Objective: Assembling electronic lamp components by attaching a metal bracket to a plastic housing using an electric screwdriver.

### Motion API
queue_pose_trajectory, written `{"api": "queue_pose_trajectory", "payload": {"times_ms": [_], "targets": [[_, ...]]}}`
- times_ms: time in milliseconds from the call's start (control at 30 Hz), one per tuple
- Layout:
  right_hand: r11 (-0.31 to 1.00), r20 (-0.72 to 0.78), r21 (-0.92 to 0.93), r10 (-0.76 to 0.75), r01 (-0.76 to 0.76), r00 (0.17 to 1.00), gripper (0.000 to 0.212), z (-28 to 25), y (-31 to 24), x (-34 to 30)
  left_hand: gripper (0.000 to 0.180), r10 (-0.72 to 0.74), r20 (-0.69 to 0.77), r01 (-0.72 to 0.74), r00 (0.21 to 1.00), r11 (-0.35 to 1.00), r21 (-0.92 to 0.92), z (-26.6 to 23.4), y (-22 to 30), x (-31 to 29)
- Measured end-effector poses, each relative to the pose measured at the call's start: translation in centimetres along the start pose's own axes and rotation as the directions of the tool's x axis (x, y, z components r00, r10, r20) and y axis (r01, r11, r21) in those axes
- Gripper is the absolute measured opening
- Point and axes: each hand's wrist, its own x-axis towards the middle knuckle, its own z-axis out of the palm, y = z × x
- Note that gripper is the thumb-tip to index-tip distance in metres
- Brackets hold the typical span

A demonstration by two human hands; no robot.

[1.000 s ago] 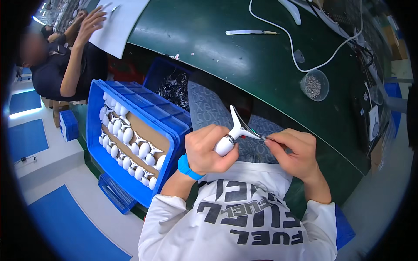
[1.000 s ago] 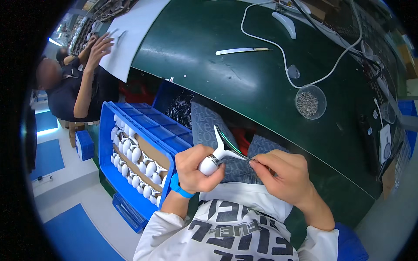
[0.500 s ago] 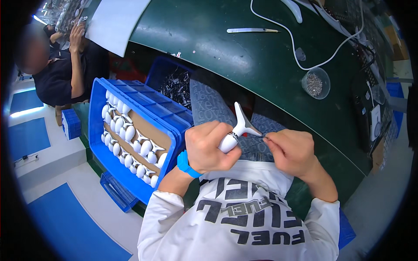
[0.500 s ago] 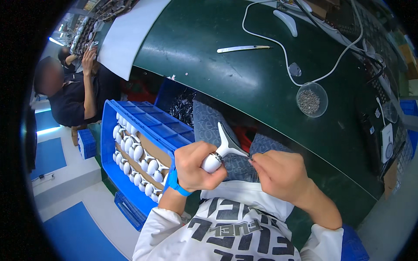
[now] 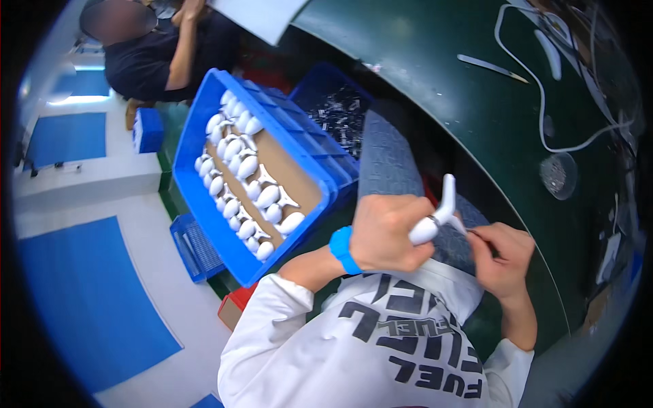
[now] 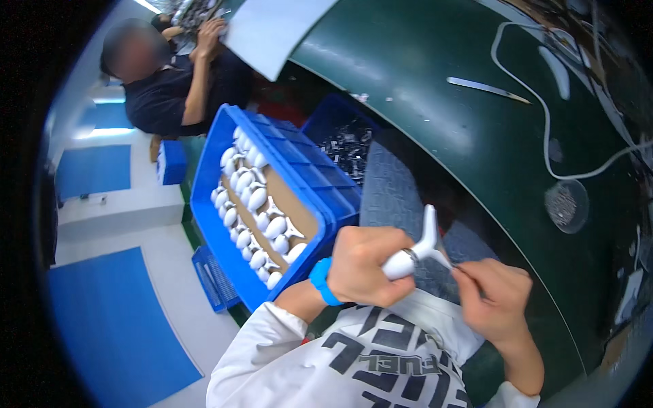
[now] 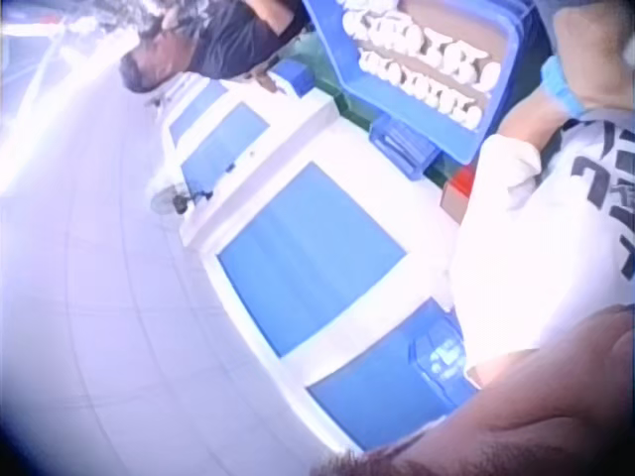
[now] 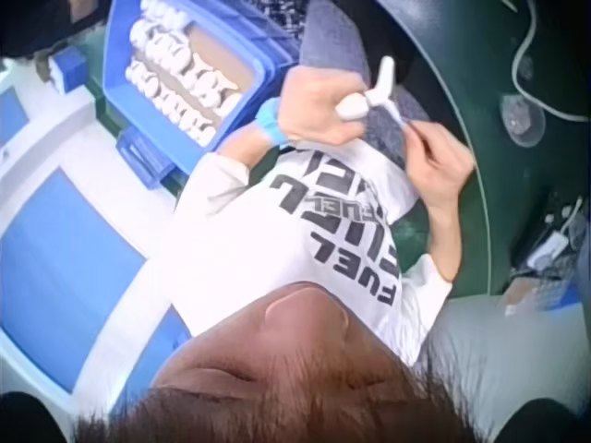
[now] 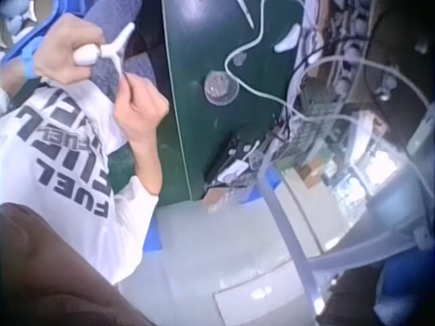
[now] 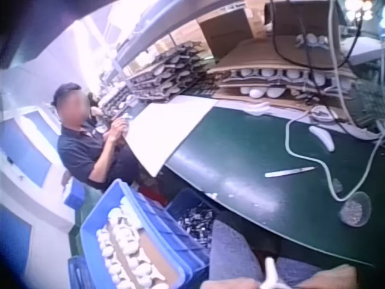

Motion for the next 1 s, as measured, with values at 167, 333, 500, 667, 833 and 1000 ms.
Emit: {"api": "queue_pose_trajectory", "payload": {"times_ms": [167,333,500,667,833,1000], "targets": [[0.999,0.189,0.04,-0.035,0.028,0.981,0.008,0.4,0.3,1.3,0.021,-0.021,0.036,0.021,0.999,1.0,0.015,-1.1,-0.7,-0.6],[0.865,0.518,0.259,0.251,-0.429,0.818,0.01,-0.9,1.9,2.5,0.022,0.015,0.069,-0.016,0.998,1.0,0.011,-1.3,-0.5,-0.4],[0.785,0.247,-0.488,-0.295,0.381,0.923,0.023,2.2,-0.5,-0.1,0.023,-0.134,-0.015,0.134,0.991,0.989,0.059,-0.7,0.0,-0.6],[0.524,0.332,-0.706,-0.349,0.477,0.876,0.026,3.8,-1.1,-0.6,0.022,-0.291,-0.041,0.292,0.956,0.955,0.043,-0.4,0.4,-1.1],[0.564,0.336,-0.686,-0.315,0.46,0.888,0.025,3.4,-1.3,0.2,0.023,-0.333,-0.078,0.332,0.94,0.943,-0.025,0.5,-0.2,-1.6],[0.964,-0.025,-0.221,-0.154,0.145,0.988,0.027,-0.2,-0.1,1.1,0.028,-0.188,-0.09,0.166,0.978,0.962,-0.216,1.0,-2.5,-1.4]]}}
